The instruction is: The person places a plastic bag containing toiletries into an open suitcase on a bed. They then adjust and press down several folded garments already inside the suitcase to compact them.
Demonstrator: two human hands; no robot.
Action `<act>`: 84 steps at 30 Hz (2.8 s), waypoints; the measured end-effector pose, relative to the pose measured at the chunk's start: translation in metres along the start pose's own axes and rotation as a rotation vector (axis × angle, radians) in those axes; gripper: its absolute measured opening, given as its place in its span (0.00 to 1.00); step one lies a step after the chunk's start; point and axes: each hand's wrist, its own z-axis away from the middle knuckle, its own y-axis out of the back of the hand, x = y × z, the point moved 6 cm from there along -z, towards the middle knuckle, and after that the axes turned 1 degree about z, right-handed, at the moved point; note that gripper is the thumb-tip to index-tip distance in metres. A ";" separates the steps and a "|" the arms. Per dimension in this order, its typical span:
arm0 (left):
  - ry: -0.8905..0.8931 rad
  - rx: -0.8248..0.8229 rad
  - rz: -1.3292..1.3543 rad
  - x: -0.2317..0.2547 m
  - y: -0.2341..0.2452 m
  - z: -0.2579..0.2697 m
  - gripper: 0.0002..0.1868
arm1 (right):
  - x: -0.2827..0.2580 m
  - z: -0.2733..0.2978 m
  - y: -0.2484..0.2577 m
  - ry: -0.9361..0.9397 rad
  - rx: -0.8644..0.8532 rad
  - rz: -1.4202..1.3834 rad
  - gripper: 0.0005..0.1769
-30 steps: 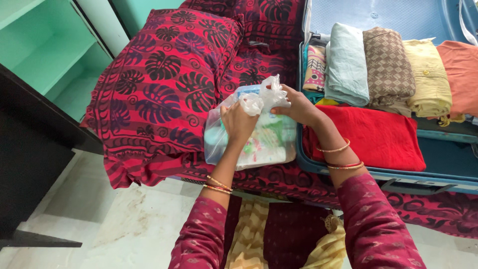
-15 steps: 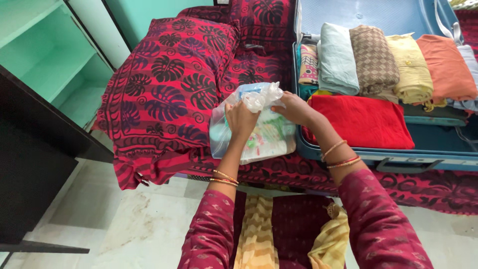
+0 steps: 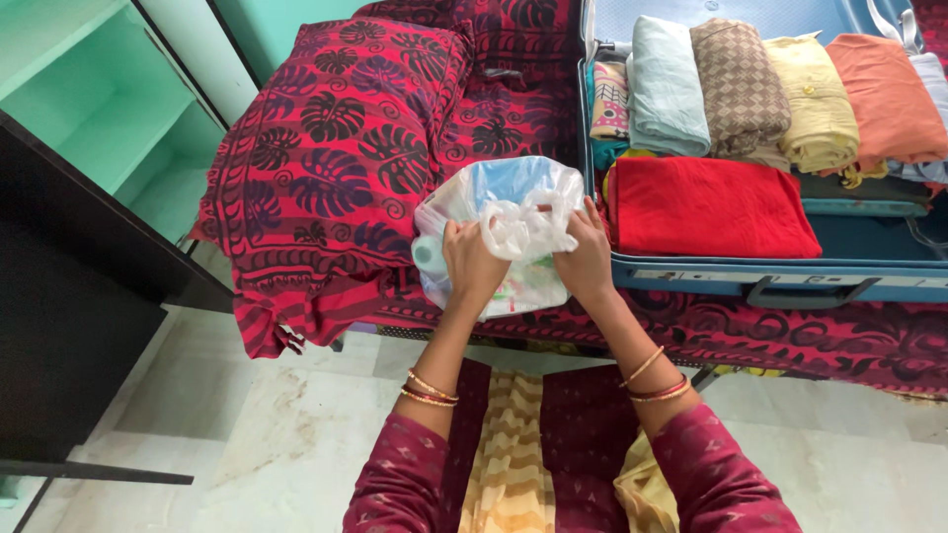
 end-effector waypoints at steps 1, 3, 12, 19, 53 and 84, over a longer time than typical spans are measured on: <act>-0.004 0.000 0.006 0.002 0.003 0.003 0.06 | -0.008 0.005 0.007 0.041 0.039 -0.038 0.16; -0.016 0.022 0.047 0.007 0.012 0.012 0.07 | -0.019 0.013 0.016 0.054 0.099 -0.130 0.18; -0.117 0.111 0.208 0.045 0.059 0.017 0.20 | 0.002 0.035 0.019 -0.135 0.048 -0.535 0.22; -0.098 -0.065 0.162 0.030 0.033 0.018 0.21 | 0.013 0.051 0.015 -0.173 0.061 -0.600 0.21; -0.041 -0.025 0.269 0.030 0.031 0.050 0.23 | -0.033 0.052 0.002 0.226 -0.029 0.244 0.13; 0.200 -0.392 0.834 -0.094 -0.093 -0.093 0.07 | 0.001 -0.033 -0.045 -0.097 -0.342 0.414 0.62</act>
